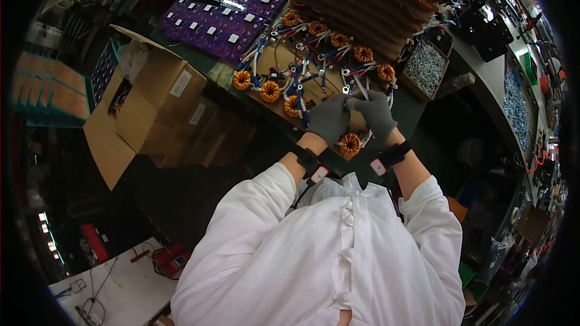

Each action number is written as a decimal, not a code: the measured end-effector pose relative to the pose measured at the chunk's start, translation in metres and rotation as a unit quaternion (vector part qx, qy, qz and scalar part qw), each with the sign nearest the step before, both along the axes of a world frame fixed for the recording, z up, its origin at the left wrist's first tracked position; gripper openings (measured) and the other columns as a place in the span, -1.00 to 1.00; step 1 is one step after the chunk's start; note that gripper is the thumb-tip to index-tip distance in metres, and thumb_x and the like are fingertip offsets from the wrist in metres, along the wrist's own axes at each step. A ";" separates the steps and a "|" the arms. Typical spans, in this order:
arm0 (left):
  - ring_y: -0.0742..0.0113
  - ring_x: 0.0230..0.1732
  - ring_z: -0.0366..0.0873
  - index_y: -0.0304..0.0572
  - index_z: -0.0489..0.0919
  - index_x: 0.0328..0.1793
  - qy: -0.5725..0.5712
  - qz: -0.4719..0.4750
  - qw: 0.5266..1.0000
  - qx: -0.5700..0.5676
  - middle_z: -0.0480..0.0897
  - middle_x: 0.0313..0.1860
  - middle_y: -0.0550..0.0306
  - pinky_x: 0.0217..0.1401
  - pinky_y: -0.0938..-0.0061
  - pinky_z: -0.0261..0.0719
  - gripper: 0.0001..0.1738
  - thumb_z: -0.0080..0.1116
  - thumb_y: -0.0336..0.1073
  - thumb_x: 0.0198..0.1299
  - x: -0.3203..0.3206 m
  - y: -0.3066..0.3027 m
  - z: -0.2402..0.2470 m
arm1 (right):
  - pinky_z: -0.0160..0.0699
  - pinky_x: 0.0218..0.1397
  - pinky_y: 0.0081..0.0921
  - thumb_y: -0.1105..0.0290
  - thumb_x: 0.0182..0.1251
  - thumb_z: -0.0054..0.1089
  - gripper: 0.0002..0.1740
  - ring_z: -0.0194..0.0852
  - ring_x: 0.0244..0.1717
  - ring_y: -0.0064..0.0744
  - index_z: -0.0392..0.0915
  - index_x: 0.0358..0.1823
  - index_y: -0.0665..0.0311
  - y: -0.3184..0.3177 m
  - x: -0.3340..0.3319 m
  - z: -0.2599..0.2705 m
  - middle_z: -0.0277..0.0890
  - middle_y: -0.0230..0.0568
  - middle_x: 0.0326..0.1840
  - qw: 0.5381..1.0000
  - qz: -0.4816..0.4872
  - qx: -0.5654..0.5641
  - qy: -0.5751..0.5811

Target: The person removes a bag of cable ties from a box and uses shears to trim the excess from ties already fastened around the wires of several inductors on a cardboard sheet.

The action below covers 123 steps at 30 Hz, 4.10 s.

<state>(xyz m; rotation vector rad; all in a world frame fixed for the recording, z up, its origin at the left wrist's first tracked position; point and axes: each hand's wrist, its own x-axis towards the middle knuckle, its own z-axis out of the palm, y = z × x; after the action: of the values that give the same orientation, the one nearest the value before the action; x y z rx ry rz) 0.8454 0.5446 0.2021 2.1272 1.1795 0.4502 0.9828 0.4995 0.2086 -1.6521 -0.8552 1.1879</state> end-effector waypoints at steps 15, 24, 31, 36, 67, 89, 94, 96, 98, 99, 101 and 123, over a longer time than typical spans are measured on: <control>-0.03 -0.01 0.60 -0.02 0.37 0.35 0.207 -0.034 0.978 0.000 0.64 -0.03 -0.05 0.06 0.21 0.52 -0.43 0.09 -0.20 0.17 -0.040 0.034 0.026 | 0.12 -0.53 -0.68 0.16 0.43 -0.03 -0.72 0.11 -0.54 -0.75 0.45 -0.15 0.24 -0.024 0.003 0.075 0.23 -0.54 -0.53 0.999 -0.014 0.017 0.044; 0.05 -0.10 0.64 -0.09 0.49 0.18 0.009 -0.029 0.990 -0.139 0.66 -0.10 -0.05 0.00 0.29 0.55 -0.48 0.20 -0.14 0.07 -0.062 0.058 -0.011 | 0.31 -0.34 -0.52 0.26 0.45 -0.01 -0.70 0.21 -0.42 -0.60 0.40 -0.01 0.37 -0.029 -0.037 0.013 0.33 -0.38 -0.44 0.998 0.035 0.037 0.048; 0.19 -0.10 0.65 -0.13 0.56 0.11 0.024 -0.116 0.976 -0.182 0.67 -0.11 0.02 -0.01 0.42 0.55 -0.48 0.29 -0.07 0.03 -0.069 0.065 0.024 | 0.33 -0.33 -0.52 0.34 0.21 0.17 -0.77 0.33 -0.41 -0.60 0.55 -0.24 0.38 -0.008 -0.048 0.016 0.44 -0.33 -0.49 0.999 -0.042 -0.010 0.025; 0.19 -0.09 0.65 -0.20 0.57 0.09 -0.022 -0.106 0.972 -0.208 0.68 -0.11 -0.01 0.00 0.40 0.56 -0.48 0.29 -0.07 0.03 -0.069 0.072 0.018 | 0.33 -0.36 -0.52 0.34 0.15 0.20 -0.78 0.36 -0.45 -0.58 0.59 -0.30 0.38 -0.003 -0.047 0.013 0.47 -0.32 -0.52 0.996 -0.072 -0.048 -0.033; 0.17 -0.12 0.66 -0.27 0.58 0.00 -0.020 -0.094 0.964 -0.249 0.68 -0.18 -0.07 -0.03 0.41 0.56 -0.44 0.37 -0.04 -0.06 -0.069 0.078 0.020 | 0.45 -0.27 -0.27 0.24 0.16 0.25 -0.69 0.54 -0.35 -0.01 0.57 -0.16 0.29 0.011 -0.052 0.027 0.56 0.02 -0.41 0.982 0.008 -0.033 -0.186; 0.17 -0.24 0.60 -0.21 0.63 -0.14 0.046 -0.220 0.942 -0.248 0.62 -0.27 0.00 -0.14 0.34 0.53 -0.62 0.11 -0.04 0.17 -0.072 0.083 0.031 | 0.44 -0.31 -0.36 0.22 0.07 0.36 -0.62 0.52 -0.44 -0.29 0.58 -0.20 0.36 0.016 -0.066 -0.022 0.59 -0.07 -0.45 0.984 -0.094 -0.034 -0.147; 0.27 -0.27 0.56 -0.26 0.60 -0.10 -0.058 -0.198 0.930 -0.304 0.58 -0.23 0.07 -0.16 0.42 0.55 -0.66 0.15 -0.14 0.14 -0.079 0.091 0.010 | 0.25 -0.50 -0.56 0.26 0.22 0.22 -0.73 0.30 -0.57 -0.60 0.57 -0.24 0.35 0.014 -0.062 0.006 0.44 -0.39 -0.58 0.990 -0.106 -0.042 0.079; 0.36 -0.22 0.58 -0.26 0.59 -0.03 -0.116 -0.161 0.891 -0.407 0.62 -0.19 0.09 -0.14 0.48 0.57 -0.64 0.19 -0.17 0.13 -0.083 0.092 0.001 | 0.16 -0.56 -0.63 0.26 0.28 0.16 -0.76 0.22 -0.59 -0.70 0.57 -0.25 0.33 0.014 -0.062 0.018 0.37 -0.49 -0.60 0.974 -0.114 -0.089 0.175; 0.40 -0.21 0.59 -0.26 0.60 -0.04 -0.088 -0.172 0.912 -0.361 0.64 -0.20 0.09 -0.15 0.48 0.59 -0.65 0.21 -0.19 0.12 -0.081 0.087 0.018 | 0.02 -0.60 -0.70 0.27 0.35 0.08 -0.78 0.11 -0.64 -0.77 0.57 -0.25 0.29 0.010 -0.060 0.018 0.27 -0.57 -0.61 0.969 -0.107 -0.074 0.210; 0.43 -0.20 0.61 -0.26 0.61 -0.04 -0.058 -0.183 0.930 -0.314 0.66 -0.20 0.09 -0.16 0.49 0.60 -0.66 0.23 -0.21 0.11 -0.079 0.085 0.027 | 0.02 -0.60 -0.70 0.27 0.35 0.08 -0.78 0.11 -0.64 -0.77 0.57 -0.25 0.29 0.011 -0.061 0.021 0.27 -0.57 -0.61 0.969 -0.107 -0.075 0.210; 0.36 -0.20 0.62 -0.24 0.62 -0.05 -0.033 -0.163 0.928 -0.334 0.67 -0.22 0.07 -0.13 0.46 0.57 -0.66 0.26 -0.20 0.09 -0.074 0.085 0.033 | 0.04 -0.61 -0.69 0.29 0.34 0.10 -0.79 0.12 -0.64 -0.77 0.57 -0.24 0.30 0.014 -0.065 0.031 0.27 -0.57 -0.61 0.976 -0.129 -0.076 0.160; 0.03 -0.11 0.63 -0.03 0.55 0.04 0.109 -0.223 0.969 -0.007 0.65 -0.15 -0.04 -0.10 0.23 0.57 -0.59 0.23 -0.08 0.07 -0.033 0.075 0.009 | 0.39 -0.34 -0.60 0.41 0.17 0.20 -0.76 0.45 -0.42 -0.62 0.62 -0.19 0.42 0.021 -0.066 0.016 0.58 -0.33 -0.42 0.989 -0.147 -0.027 0.008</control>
<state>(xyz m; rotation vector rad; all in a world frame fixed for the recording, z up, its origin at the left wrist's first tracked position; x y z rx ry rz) 0.8128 0.6201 0.2116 2.3839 0.7705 0.0045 0.9169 0.5204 0.2248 -1.7404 -0.5485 1.0252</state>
